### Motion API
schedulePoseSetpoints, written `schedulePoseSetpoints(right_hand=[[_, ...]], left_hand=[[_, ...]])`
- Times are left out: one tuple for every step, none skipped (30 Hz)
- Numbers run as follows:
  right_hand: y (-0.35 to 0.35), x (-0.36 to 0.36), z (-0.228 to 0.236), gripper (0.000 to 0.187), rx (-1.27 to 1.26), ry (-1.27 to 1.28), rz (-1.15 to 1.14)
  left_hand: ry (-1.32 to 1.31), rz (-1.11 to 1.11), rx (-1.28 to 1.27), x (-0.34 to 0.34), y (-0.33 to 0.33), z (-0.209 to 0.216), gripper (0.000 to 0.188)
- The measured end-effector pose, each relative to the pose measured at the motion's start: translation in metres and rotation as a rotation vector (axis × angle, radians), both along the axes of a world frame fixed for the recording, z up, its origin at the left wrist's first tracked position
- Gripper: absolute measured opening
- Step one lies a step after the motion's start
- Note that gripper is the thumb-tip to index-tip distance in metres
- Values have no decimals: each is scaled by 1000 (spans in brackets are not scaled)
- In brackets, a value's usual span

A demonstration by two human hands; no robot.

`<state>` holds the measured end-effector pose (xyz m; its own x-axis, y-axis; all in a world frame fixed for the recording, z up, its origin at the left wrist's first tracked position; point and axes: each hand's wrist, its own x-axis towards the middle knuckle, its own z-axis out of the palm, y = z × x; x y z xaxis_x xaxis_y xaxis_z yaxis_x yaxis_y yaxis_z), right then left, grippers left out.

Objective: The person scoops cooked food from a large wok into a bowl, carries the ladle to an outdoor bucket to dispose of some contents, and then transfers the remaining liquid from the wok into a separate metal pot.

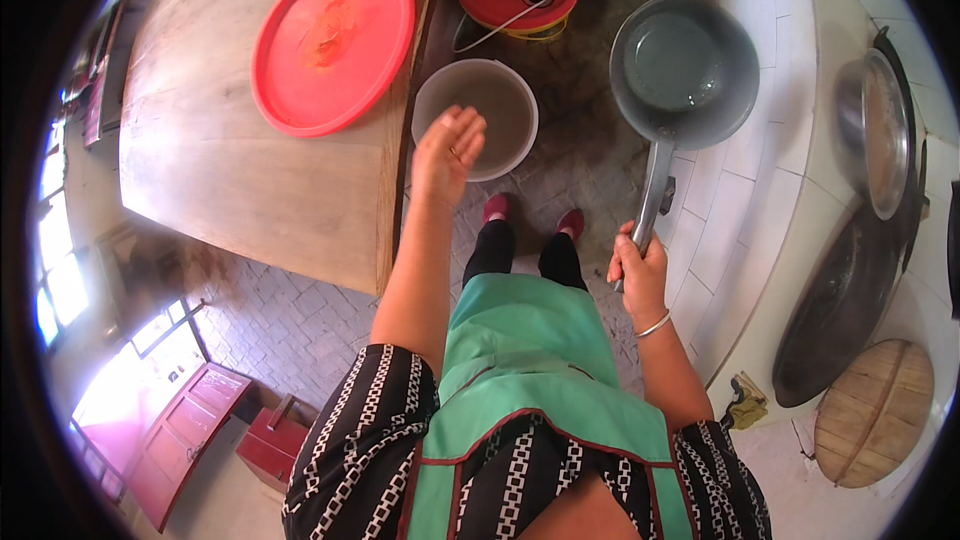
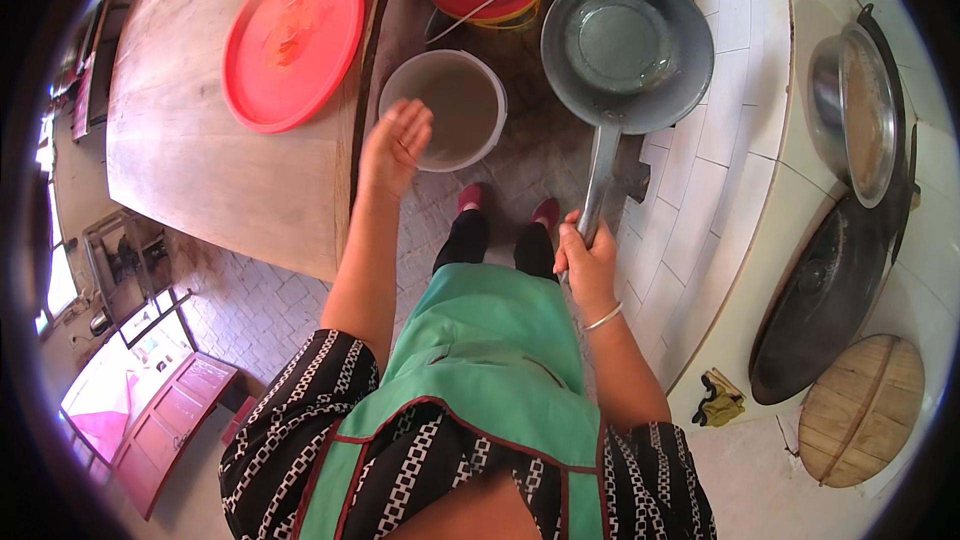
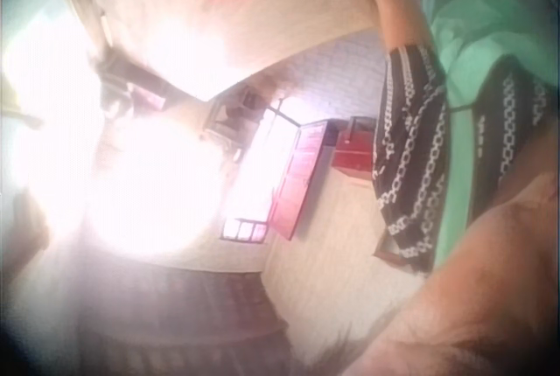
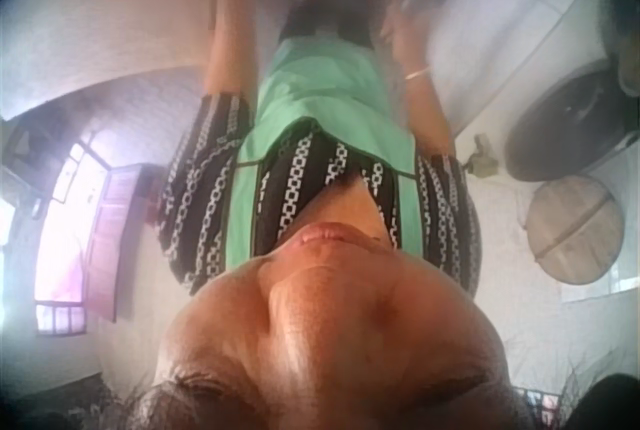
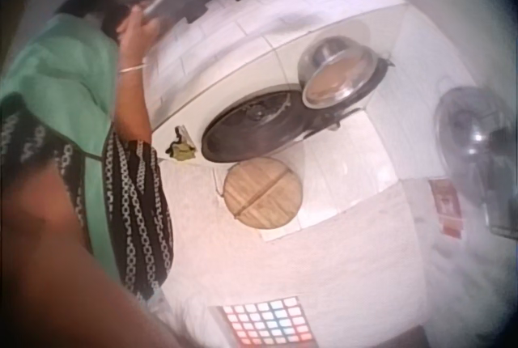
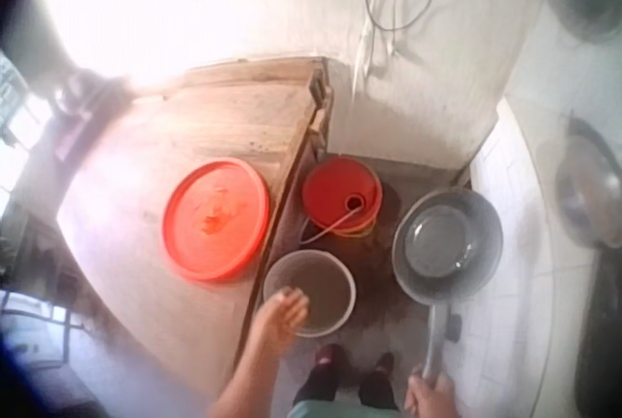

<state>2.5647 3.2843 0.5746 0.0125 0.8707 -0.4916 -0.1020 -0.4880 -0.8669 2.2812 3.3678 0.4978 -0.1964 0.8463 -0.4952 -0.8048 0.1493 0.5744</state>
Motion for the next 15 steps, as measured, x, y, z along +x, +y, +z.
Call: schedulePoseSetpoints(right_hand=[[-2, 7, -11, 13, -8, -2, 5], [-3, 9, -19, 13, -15, -4, 12], [-4, 7, -23, 13, -19, -6, 19], [-3, 0, -20, 13, -6, -27, 36], [-2, -9, -15, 12, -4, -76, 47], [1, -17, -14, 12, 5, -125, 65], [4, -23, -15, 12, 14, -176, 84], [1, -29, -15, 12, 6, -181, 111], [-4, -35, -15, 12, -2, -187, 143], [-2, -47, -9, 13, -6, -190, 176], [3, -63, -1, 12, 11, -160, 203], [9, -80, 12, 12, 27, -131, 234], [11, -98, 22, 12, 38, -99, 265], [18, -111, 30, 15, 64, -93, 329], [24, -127, 36, 16, 77, -83, 396]], left_hand=[[63, -45, -99, 13, -10, -29, 35], [21, 13, -260, 18, -23, -74, 32], [-22, 72, -419, 17, -37, -121, 30], [-43, 47, -537, 10, -50, -158, 27], [-64, 23, -653, 2, -62, -185, 23], [-71, 29, -713, 0, -67, -202, 22], [-80, 35, -774, 2, -73, -212, 20], [-82, 17, -765, 1, -78, -210, 20], [-85, 3, -755, 2, -85, -207, 19], [-85, -8, -743, -2, -85, -197, 19], [-116, -14, -705, -7, -85, -192, 19], [-148, -17, -667, -12, -84, -188, 20], [-178, -21, -634, -18, -87, -186, 21], [-173, -10, -598, -21, -86, -177, 22], [-170, 4, -563, -25, -85, -169, 23]])
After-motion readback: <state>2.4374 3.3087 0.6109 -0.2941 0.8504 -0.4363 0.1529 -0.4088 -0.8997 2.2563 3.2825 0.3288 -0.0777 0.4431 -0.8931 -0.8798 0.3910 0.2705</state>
